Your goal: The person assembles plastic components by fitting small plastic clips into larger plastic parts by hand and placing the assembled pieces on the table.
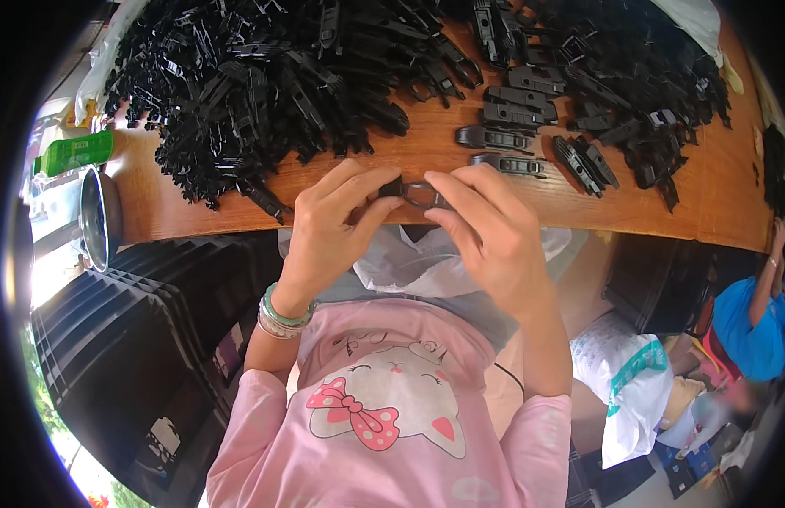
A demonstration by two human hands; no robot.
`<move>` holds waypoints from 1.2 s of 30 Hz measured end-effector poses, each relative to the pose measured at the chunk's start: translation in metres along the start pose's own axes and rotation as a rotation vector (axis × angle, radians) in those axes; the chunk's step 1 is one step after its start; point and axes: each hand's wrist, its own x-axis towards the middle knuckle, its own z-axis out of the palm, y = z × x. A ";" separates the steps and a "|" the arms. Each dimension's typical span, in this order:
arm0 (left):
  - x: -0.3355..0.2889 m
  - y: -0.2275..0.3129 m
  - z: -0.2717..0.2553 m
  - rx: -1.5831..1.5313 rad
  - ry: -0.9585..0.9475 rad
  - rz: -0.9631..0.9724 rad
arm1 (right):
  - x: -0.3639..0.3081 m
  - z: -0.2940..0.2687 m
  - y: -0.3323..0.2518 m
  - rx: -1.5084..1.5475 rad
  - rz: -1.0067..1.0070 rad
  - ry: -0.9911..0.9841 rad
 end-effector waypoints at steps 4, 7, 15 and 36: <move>0.001 -0.001 -0.003 -0.035 -0.018 0.003 | 0.007 -0.002 0.000 -0.062 -0.048 -0.043; 0.001 -0.002 -0.005 -0.056 -0.043 -0.010 | 0.008 -0.006 -0.003 -0.128 -0.056 -0.082; 0.003 -0.007 -0.005 -0.113 -0.067 0.016 | 0.020 -0.013 -0.004 -0.139 -0.054 -0.188; 0.004 -0.009 0.002 -0.103 0.002 0.108 | 0.037 -0.014 -0.024 -0.358 -0.108 -0.398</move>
